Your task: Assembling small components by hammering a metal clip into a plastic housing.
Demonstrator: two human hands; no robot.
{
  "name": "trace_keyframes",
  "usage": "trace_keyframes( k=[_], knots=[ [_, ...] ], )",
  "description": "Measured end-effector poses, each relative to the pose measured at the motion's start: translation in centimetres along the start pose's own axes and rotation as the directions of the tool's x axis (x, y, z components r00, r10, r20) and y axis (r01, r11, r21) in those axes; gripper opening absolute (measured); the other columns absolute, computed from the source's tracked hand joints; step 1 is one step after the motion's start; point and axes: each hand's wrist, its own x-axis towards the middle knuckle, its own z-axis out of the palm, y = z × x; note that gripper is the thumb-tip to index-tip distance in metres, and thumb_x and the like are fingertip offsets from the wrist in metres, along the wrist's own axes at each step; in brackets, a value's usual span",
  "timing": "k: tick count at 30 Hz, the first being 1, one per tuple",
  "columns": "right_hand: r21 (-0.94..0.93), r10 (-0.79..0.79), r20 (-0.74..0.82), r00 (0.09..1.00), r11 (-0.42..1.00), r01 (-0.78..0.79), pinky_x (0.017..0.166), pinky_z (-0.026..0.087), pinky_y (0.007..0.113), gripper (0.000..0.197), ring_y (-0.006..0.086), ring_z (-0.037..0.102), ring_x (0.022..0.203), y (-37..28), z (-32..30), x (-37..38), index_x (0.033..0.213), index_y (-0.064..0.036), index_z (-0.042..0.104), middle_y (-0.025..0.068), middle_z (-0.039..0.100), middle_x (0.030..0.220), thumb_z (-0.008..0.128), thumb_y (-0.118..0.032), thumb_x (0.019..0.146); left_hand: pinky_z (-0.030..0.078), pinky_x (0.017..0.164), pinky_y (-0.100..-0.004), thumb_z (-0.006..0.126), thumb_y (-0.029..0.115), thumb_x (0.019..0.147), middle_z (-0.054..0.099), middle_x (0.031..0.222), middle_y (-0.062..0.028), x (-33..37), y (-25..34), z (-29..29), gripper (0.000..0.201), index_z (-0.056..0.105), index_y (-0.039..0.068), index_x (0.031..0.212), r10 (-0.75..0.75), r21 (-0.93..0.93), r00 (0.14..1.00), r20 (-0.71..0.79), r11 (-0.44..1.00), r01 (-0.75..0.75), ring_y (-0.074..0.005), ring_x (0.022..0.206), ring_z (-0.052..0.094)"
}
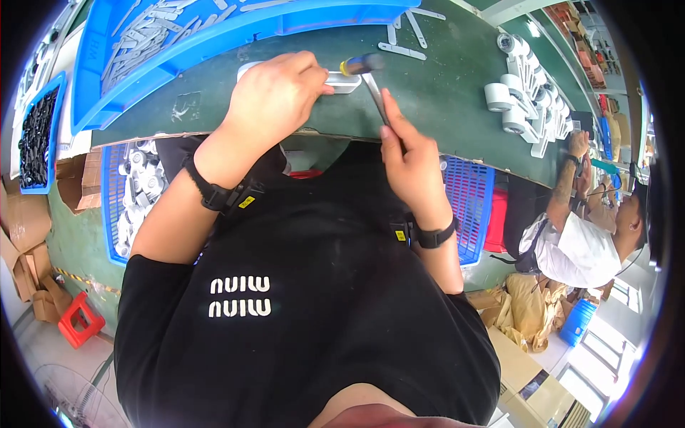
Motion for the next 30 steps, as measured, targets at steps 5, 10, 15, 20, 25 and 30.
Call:
trace_keyframes(
  k=[5, 10, 15, 20, 25, 30],
  knots=[
    [0.255, 0.051, -0.157, 0.986, 0.967, -0.009, 0.068, 0.054, 0.027, 0.050, 0.0100, 0.058, 0.065, -0.7, 0.3, -0.9, 0.156, -0.0068, 0.062, 0.0103, 0.070, 0.085, 0.065, -0.002, 0.106, 0.059, 0.068, -0.0413, 0.084, 0.018, 0.090, 0.072, 0.093, -0.0056, 0.0, 0.0, 0.1, 0.015, 0.077, 0.005, 0.093, 0.000, 0.000, 1.000, 0.003, 1.000, 0.000, -0.0303, 0.083, 0.073],
    [-0.163, 0.019, 0.178, 0.984, 0.987, 0.011, 0.068, 0.050, 0.023, 0.055, 0.0059, 0.059, 0.071, 0.1, -0.2, 0.1, 0.164, -0.0062, 0.053, -0.0008, 0.065, 0.081, 0.063, -0.006, 0.110, 0.059, 0.069, -0.0421, 0.083, 0.019, 0.091, 0.072, 0.094, -0.0059, 0.0, -0.2, -0.1, 0.016, 0.076, 0.006, 0.096, -0.001, 0.004, 1.000, 0.018, 1.000, 0.001, -0.0313, 0.084, 0.073],
    [0.445, 0.044, -0.081, 0.996, 0.896, -0.004, 0.061, 0.043, 0.020, 0.054, 0.0041, 0.051, 0.067, -1.4, -0.9, -1.6, 0.166, -0.0036, 0.049, -0.0037, 0.060, 0.080, 0.059, -0.007, 0.113, 0.059, 0.078, -0.0425, 0.080, 0.014, 0.089, 0.071, 0.105, -0.0088, 0.4, 0.4, -1.0, 0.021, 0.078, 0.007, 0.109, -0.025, 0.041, 0.992, 0.121, 0.999, 0.020, -0.0319, 0.098, 0.072],
    [0.384, 0.061, -0.129, 0.990, 0.923, -0.007, 0.058, 0.041, 0.020, 0.055, 0.0041, 0.051, 0.067, 0.0, -1.0, -1.7, 0.168, -0.0028, 0.045, -0.0038, 0.059, 0.079, 0.056, -0.008, 0.115, 0.055, 0.098, -0.0418, 0.075, 0.005, 0.082, 0.071, 0.119, -0.0103, 0.9, 0.8, -2.5, 0.034, 0.079, 0.007, 0.116, 0.141, 0.044, 0.963, 0.230, 0.987, -0.155, -0.0301, 0.117, 0.068],
    [0.401, 0.118, -0.092, 0.989, 0.913, -0.072, 0.060, 0.042, 0.021, 0.054, 0.0044, 0.052, 0.068, 0.8, -0.5, -2.4, 0.167, -0.0043, 0.047, -0.0034, 0.060, 0.079, 0.058, -0.008, 0.114, 0.054, 0.103, -0.0409, 0.072, -0.003, 0.080, 0.073, 0.130, -0.0112, -0.7, 1.1, -3.5, 0.034, 0.079, 0.005, 0.113, 0.137, -0.040, 0.987, 0.080, 0.990, -0.135, -0.0304, 0.127, 0.067],
    [0.418, 0.167, 0.100, 0.981, 0.887, -0.194, 0.060, 0.044, 0.023, 0.053, 0.0040, 0.052, 0.066, 0.3, -0.2, -1.7, 0.165, -0.0060, 0.050, -0.0025, 0.063, 0.079, 0.059, -0.008, 0.113, 0.060, 0.088, -0.0438, 0.077, 0.004, 0.089, 0.075, 0.125, -0.0120, -2.7, 0.6, -1.9, 0.024, 0.078, 0.005, 0.114, -0.246, -0.182, 0.968, 0.047, 0.951, 0.251, -0.0370, 0.107, 0.074]
  ],
)
